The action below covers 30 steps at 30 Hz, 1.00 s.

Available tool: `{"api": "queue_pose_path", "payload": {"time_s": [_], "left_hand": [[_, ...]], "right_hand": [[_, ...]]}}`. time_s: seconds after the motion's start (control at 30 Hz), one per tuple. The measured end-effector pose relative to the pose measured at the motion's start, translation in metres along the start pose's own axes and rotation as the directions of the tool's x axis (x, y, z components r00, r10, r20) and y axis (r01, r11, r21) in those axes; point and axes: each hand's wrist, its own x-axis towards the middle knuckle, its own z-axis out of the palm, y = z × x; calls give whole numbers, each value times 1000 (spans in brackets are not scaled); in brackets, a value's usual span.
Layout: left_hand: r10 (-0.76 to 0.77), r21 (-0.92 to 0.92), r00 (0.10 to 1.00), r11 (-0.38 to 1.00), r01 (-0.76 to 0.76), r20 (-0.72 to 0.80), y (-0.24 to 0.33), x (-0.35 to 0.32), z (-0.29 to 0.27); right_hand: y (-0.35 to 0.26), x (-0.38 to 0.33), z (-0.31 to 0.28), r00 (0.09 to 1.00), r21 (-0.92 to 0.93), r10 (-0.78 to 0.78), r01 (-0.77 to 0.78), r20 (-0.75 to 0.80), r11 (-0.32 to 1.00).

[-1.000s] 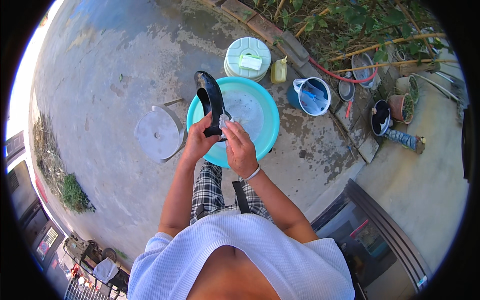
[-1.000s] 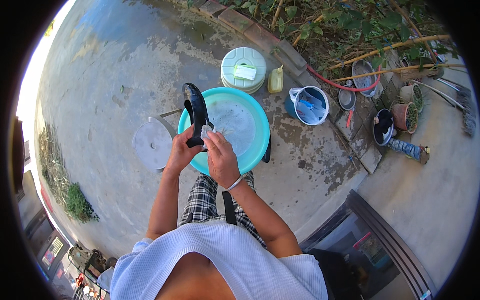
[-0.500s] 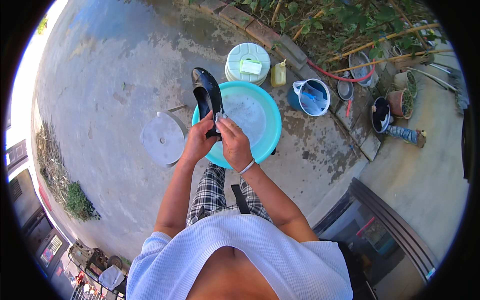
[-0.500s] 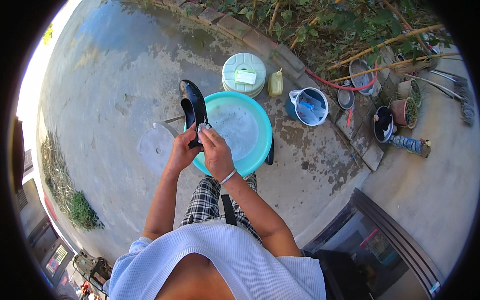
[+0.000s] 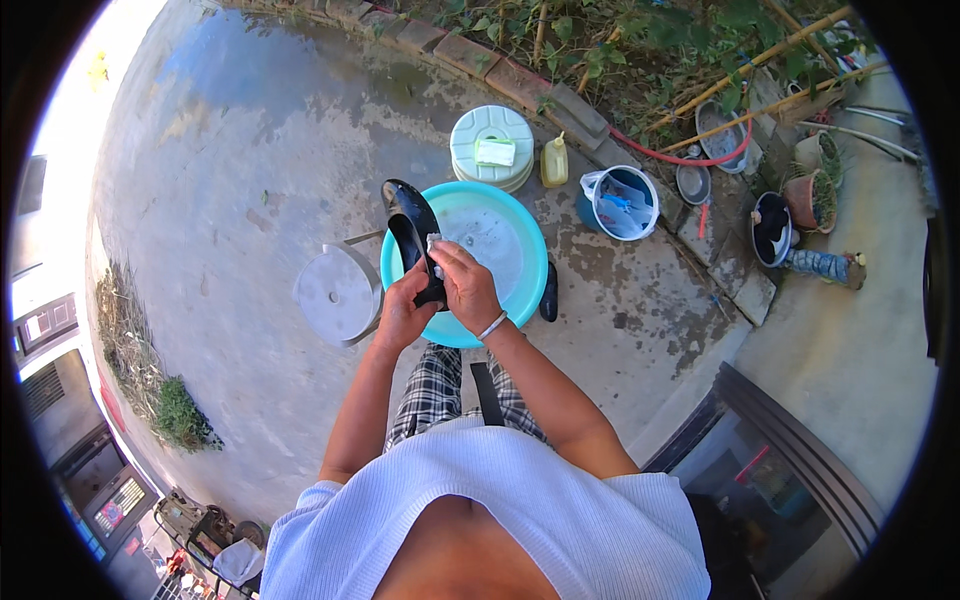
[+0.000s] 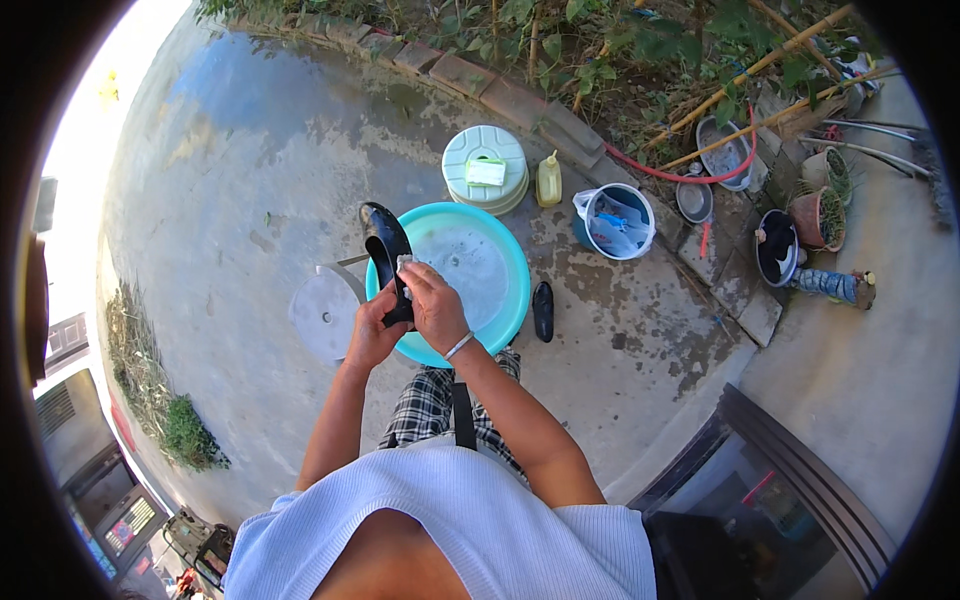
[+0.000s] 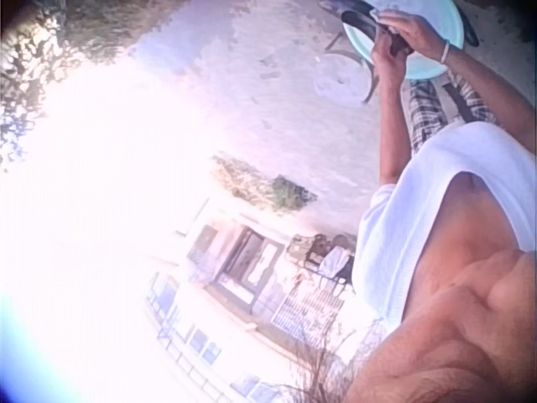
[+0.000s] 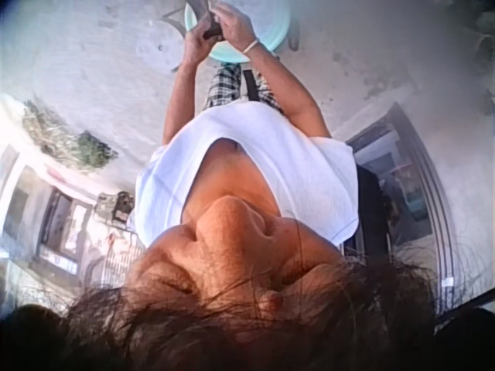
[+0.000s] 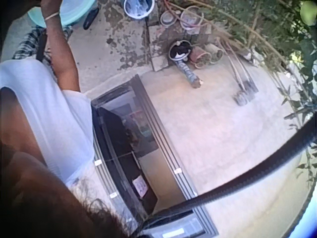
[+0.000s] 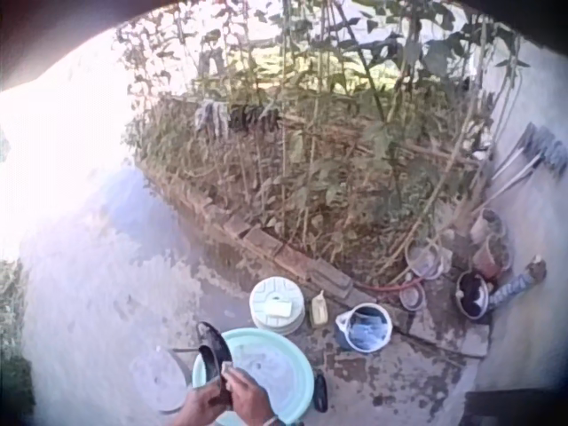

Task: The person washes a cloth in a basin of soapy water, then uses the cloth to wipe a pair of black shoes. They briefly enter a bathroom to retrieve a tissue and continue wiping the shoes outdoors.

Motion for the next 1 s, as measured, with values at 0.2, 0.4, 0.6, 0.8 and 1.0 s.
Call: {"api": "queue_pose_path", "payload": {"time_s": [0.2, 0.4, 0.6, 0.8, 1.0], "left_hand": [[-314, -337, 929, 868, 365, 197, 12, -23, 3], [-343, -586, 920, 712, 387, 192, 0, -34, -22], [-371, -885, 917, 363, 290, 148, -30, -27, -53], [-337, -902, 925, 321, 289, 176, -66, -21, -101], [-326, -889, 932, 362, 281, 161, -98, 1, -126]], "right_hand": [[55, 22, 7, 988, -1, 152, -152, 28, 988], [138, -19, 6, 616, 385, 750, -770, 240, 509], [163, -61, 20, 396, 235, 915, -898, 70, 371], [213, -87, 76, 533, -284, 659, -845, -531, 454], [195, -92, 118, 193, 828, 980, -556, 47, 70]]}}
